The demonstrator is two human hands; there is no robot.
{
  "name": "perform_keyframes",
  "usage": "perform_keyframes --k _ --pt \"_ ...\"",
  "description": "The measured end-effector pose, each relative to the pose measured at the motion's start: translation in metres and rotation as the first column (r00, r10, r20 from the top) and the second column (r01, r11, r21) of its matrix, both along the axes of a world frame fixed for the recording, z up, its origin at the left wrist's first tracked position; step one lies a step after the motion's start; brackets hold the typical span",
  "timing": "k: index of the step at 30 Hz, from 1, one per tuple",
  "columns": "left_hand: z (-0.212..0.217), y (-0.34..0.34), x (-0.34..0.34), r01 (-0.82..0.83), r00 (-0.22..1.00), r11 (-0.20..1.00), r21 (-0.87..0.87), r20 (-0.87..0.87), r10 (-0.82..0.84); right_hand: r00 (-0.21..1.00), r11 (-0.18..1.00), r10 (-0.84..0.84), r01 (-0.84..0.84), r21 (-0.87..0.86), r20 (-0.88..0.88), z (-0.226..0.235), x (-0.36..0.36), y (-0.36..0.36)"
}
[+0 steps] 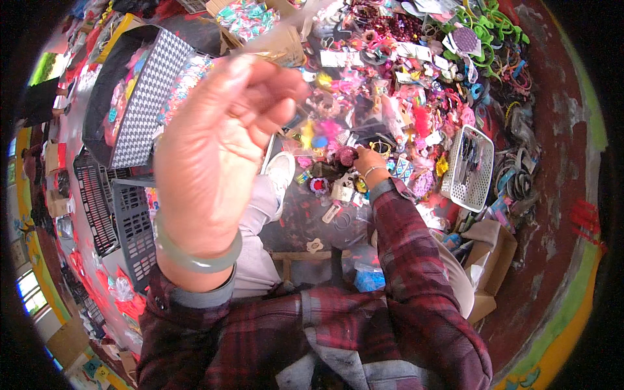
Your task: The person sits on the floor and sorts through various hair accessories, including hair ties and clips. They pick up items, place them into small plastic bags, and organize them into baskets and boxes.
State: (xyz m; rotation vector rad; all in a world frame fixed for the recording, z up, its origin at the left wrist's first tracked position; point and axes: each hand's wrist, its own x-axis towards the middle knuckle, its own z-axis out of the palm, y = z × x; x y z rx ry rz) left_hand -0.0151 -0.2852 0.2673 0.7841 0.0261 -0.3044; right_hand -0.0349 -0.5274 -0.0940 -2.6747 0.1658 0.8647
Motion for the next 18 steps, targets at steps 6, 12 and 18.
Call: perform_keyframes --k 6,12,18 --pt "0.010 0.018 0.000 -0.124 0.989 0.992 0.030 0.080 0.122 0.966 0.983 -0.150 0.124 0.133 0.210 0.014 0.052 0.042" --pt "0.006 0.015 0.005 -0.094 0.995 0.994 0.059 -0.010 0.095 0.980 0.972 -0.184 0.194 0.131 -0.081 -0.057 0.079 0.061" --pt "0.003 0.024 -0.001 -0.143 0.988 0.988 0.066 -0.046 0.146 0.994 0.991 -0.109 0.108 0.073 0.007 -0.029 0.058 0.064"
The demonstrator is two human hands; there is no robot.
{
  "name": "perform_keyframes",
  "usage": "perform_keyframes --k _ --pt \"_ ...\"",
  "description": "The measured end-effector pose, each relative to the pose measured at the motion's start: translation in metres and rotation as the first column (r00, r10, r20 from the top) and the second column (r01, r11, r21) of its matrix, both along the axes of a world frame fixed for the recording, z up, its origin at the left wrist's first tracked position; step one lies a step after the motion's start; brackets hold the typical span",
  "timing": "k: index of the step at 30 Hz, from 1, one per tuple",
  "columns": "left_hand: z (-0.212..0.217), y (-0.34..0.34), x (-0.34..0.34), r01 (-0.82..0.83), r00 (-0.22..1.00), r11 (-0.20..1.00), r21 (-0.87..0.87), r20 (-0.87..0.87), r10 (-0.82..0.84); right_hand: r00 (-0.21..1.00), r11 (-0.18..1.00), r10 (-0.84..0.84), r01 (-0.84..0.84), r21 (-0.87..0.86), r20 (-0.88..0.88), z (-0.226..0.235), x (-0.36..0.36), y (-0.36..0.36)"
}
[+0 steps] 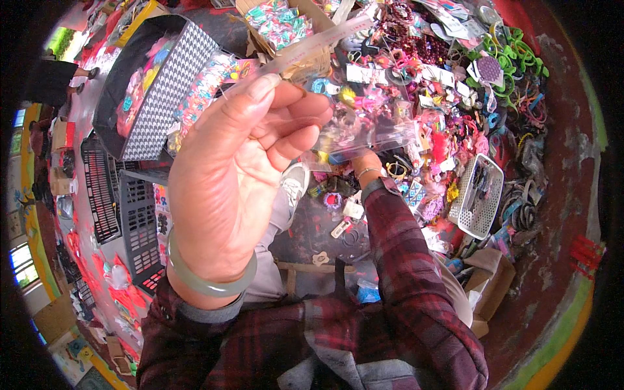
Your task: The person sits on the floor and sorts through various hair accessories, including hair ties and clips. They pick up items, place them into small plastic bags, and organize them into baskets and boxes.
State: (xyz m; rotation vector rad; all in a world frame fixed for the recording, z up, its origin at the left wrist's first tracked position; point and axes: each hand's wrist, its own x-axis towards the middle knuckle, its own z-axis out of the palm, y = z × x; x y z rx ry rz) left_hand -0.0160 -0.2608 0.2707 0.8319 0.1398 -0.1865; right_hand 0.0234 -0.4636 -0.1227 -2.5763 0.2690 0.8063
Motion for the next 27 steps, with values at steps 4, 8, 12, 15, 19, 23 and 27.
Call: perform_keyframes --k 4,8,12,15,19,23,27 --pt "0.003 -0.006 -0.003 -0.009 1.000 1.000 0.018 -0.008 0.009 0.946 0.919 -0.300 0.250 0.305 0.127 0.010 -0.026 -0.030" --pt "0.005 -0.020 -0.002 0.022 0.999 1.000 0.021 0.034 -0.022 0.882 0.607 -0.471 0.332 0.722 -0.010 -0.027 -0.041 -0.085" --pt "0.003 -0.020 -0.001 -0.025 0.999 0.999 0.044 0.042 0.024 0.752 0.197 -0.592 0.482 0.854 -0.288 0.061 -0.044 -0.095" --pt "-0.006 -0.025 0.004 0.007 0.999 1.000 0.001 0.044 -0.007 0.728 -0.133 -0.571 0.374 0.918 -0.379 0.127 -0.046 -0.106" --pt "-0.014 -0.035 0.007 0.035 0.998 0.999 0.012 0.048 -0.036 0.702 -0.271 -0.581 0.312 0.911 -0.413 0.201 -0.053 -0.110" --pt "-0.015 -0.049 0.008 0.090 0.994 0.988 0.122 0.043 -0.096 0.657 -0.299 -0.625 0.298 0.907 -0.422 0.237 -0.050 -0.123" --pt "-0.016 -0.056 0.009 0.226 0.952 0.865 0.448 0.088 -0.295 0.607 -0.252 -0.699 0.286 0.924 -0.378 0.277 -0.051 -0.129"
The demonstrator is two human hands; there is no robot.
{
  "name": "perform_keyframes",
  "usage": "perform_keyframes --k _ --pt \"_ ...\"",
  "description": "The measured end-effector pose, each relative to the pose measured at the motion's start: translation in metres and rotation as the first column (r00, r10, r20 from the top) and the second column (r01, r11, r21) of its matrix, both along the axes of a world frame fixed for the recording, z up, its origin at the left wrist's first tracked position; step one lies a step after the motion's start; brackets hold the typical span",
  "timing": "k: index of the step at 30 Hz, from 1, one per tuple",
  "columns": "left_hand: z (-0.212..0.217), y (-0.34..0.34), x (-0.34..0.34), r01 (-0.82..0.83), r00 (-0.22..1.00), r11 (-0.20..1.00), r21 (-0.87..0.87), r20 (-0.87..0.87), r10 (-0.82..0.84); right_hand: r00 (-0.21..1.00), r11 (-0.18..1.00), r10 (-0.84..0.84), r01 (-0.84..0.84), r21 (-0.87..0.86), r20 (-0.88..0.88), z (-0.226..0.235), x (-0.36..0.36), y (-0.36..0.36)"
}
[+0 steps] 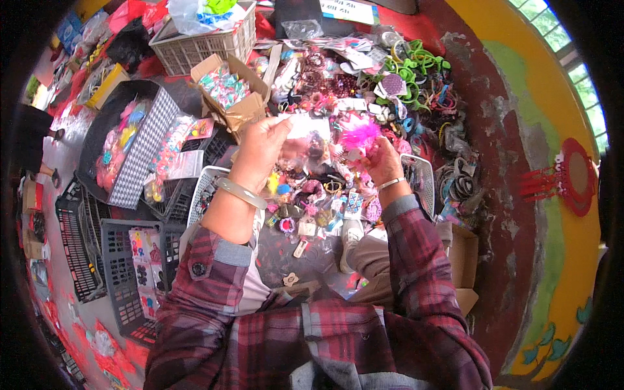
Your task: The person sits on the floor and sorts through various hair accessories, including hair ties and clips. They pick up items, place them into small plastic bags, and organize them into baskets and boxes.
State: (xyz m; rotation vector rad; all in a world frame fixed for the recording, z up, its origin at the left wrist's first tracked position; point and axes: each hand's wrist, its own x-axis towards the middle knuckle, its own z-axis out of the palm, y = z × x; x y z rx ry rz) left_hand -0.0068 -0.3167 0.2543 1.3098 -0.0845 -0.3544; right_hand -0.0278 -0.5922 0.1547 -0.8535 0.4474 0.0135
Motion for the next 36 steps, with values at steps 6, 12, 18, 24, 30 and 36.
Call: perform_keyframes --k 6,12,18,24,30,36 --pt "0.019 -0.009 0.014 0.637 0.754 0.771 0.007 -0.215 -0.621 0.984 0.985 0.032 0.000 -0.173 0.178 0.085 -0.027 0.029" --pt "0.009 -0.039 0.017 0.647 0.759 0.762 -0.021 -0.081 -0.647 0.949 0.970 0.104 -0.032 -0.239 0.296 0.085 -0.032 0.031" --pt "-0.018 -0.055 0.026 0.454 0.851 0.823 -0.341 -0.110 -0.514 0.944 0.941 0.207 -0.120 -0.317 0.257 0.087 -0.029 0.033" --pt "-0.025 -0.045 0.040 0.377 0.872 0.893 -0.246 -0.230 -0.432 0.961 0.915 0.218 -0.142 -0.378 0.168 0.076 -0.026 0.011" --pt "-0.031 -0.030 0.046 0.351 0.816 0.840 -0.413 -0.306 -0.491 0.990 0.939 0.132 -0.111 -0.325 0.043 0.063 -0.011 0.000" --pt "-0.036 -0.020 0.043 0.291 0.715 0.707 -0.644 -0.345 -0.608 0.990 0.640 0.086 -0.140 -0.755 -0.110 -0.063 0.013 -0.041"
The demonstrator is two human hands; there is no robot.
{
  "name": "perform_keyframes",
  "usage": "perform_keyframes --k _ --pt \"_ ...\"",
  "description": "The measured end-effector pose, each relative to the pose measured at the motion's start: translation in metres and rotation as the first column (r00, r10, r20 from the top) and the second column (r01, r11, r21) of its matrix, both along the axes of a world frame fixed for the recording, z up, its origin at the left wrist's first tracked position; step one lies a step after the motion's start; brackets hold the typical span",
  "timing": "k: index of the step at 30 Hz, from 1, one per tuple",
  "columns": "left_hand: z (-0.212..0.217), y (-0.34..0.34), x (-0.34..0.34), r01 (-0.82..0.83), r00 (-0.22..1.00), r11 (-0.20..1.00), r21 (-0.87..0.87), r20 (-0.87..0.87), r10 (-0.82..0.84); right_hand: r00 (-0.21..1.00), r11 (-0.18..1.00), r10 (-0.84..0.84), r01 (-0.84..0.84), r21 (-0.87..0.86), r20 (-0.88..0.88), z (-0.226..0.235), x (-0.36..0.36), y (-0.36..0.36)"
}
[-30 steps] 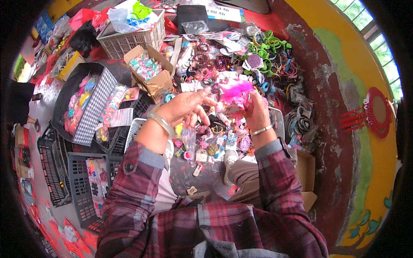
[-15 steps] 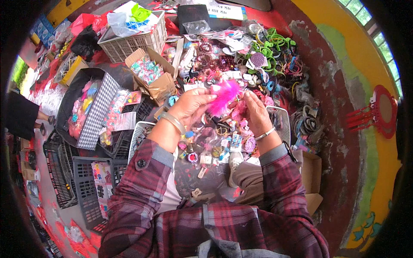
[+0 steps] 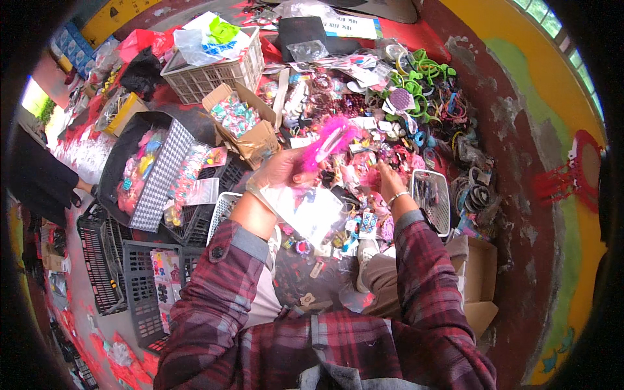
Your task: The person sits on the floor and sorts through various hair accessories, including hair ties and clips. They pick up items, place them into small plastic bags, and organize them into baskets and boxes.
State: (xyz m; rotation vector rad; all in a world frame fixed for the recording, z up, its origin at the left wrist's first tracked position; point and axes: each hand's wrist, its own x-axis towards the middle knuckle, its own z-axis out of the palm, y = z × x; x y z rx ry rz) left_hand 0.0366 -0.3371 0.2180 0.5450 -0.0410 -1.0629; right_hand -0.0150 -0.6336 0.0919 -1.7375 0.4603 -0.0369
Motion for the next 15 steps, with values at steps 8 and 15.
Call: perform_keyframes --k 8,15 --pt "0.015 -0.007 -0.012 0.080 0.997 0.994 -0.076 0.000 -0.080 0.855 0.855 0.321 -0.446 0.264 0.406 0.170 -0.002 0.047" --pt "0.022 -0.018 -0.022 0.216 0.961 0.976 -0.006 0.181 -0.211 0.772 0.739 0.463 -0.608 0.291 0.436 0.194 -0.026 0.074"
